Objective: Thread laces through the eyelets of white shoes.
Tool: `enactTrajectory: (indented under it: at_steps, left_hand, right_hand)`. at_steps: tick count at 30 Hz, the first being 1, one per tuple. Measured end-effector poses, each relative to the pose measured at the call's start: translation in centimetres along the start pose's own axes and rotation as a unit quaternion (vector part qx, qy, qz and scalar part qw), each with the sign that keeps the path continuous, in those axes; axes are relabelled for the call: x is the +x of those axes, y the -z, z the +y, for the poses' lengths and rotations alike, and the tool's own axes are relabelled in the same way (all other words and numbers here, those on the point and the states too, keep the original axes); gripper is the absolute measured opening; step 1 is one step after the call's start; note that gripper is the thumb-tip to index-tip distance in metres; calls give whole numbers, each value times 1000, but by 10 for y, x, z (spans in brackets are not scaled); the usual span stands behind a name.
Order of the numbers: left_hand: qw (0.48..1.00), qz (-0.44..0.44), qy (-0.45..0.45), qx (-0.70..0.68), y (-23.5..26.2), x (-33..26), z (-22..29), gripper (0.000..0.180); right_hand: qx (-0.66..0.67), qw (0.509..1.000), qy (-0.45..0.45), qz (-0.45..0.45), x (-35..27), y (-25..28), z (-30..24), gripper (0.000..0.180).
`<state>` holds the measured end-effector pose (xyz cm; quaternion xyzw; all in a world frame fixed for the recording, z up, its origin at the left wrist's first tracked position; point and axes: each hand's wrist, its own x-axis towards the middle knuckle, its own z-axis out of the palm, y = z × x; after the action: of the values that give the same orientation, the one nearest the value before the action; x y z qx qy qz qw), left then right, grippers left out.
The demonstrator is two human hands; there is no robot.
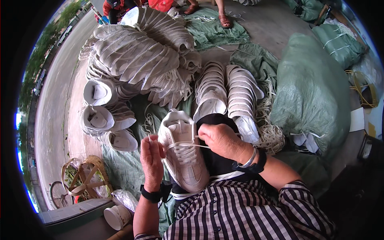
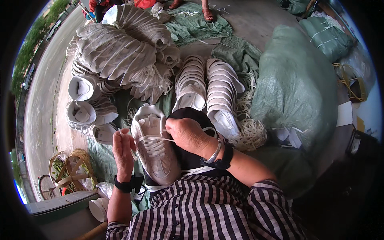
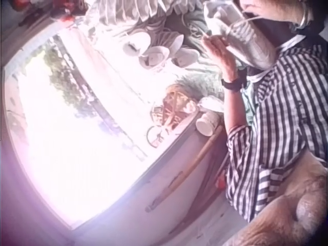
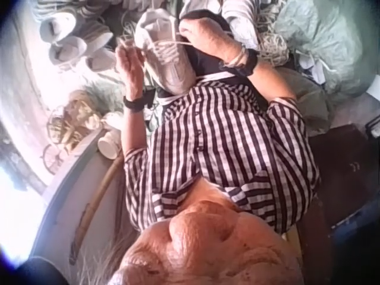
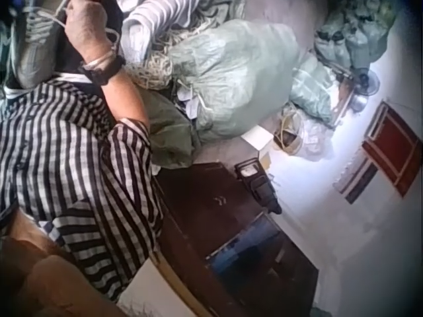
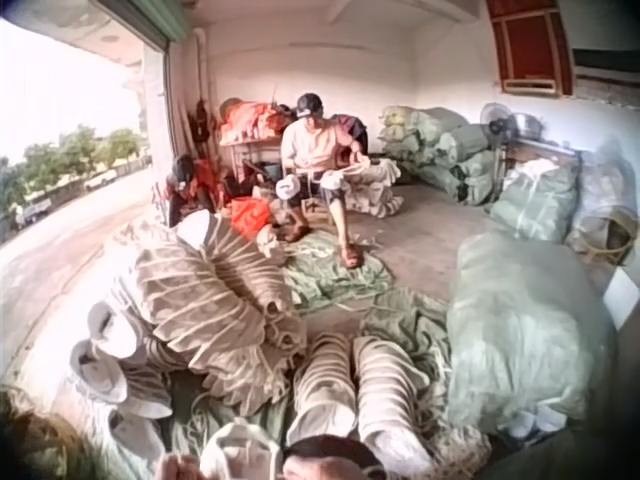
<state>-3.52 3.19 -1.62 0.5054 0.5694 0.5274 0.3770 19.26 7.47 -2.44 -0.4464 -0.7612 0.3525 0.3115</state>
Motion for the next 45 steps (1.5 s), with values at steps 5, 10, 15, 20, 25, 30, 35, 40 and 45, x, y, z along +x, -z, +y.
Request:
enactTrajectory:
  at_steps: [5,10,15,20,25,30,35,40,45]
  left_hand:
    - [980,-128,131,81,5,-10,11,11]
    - [993,-75,-18,91,10,-6,-8,9]
    - [980,-127,135,70,10,-6,20,10]
    - [971,-137,196,-16,22,-1,12,16]
    - [995,-79,50,-40,9,0,-5,14]
    - [971,-166,171,23,12,2,13,18]
    - [963,-186,191,-26,16,7,9,20]
    - [961,-144,223,-78,10,10,5,22]
    - [916,-120,23,383,-2,17,37,15]
  right_hand:
    - [-20,999,-29,10,-3,-4,1,8]
    - [34,998,-45,-12,5,0,-4,10]
    - [-52,999,3,11,8,-9,0,8]
    - [-210,962,169,-43,6,-8,-10,7]
    - [-3,997,59,-59,10,-1,2,4]
    - [64,995,-18,-67,13,3,-4,5]
    - [143,971,-147,-120,15,8,-8,5]
    - [113,983,-83,-120,14,9,-6,5]
    - [-107,970,212,-48,18,16,-5,4]
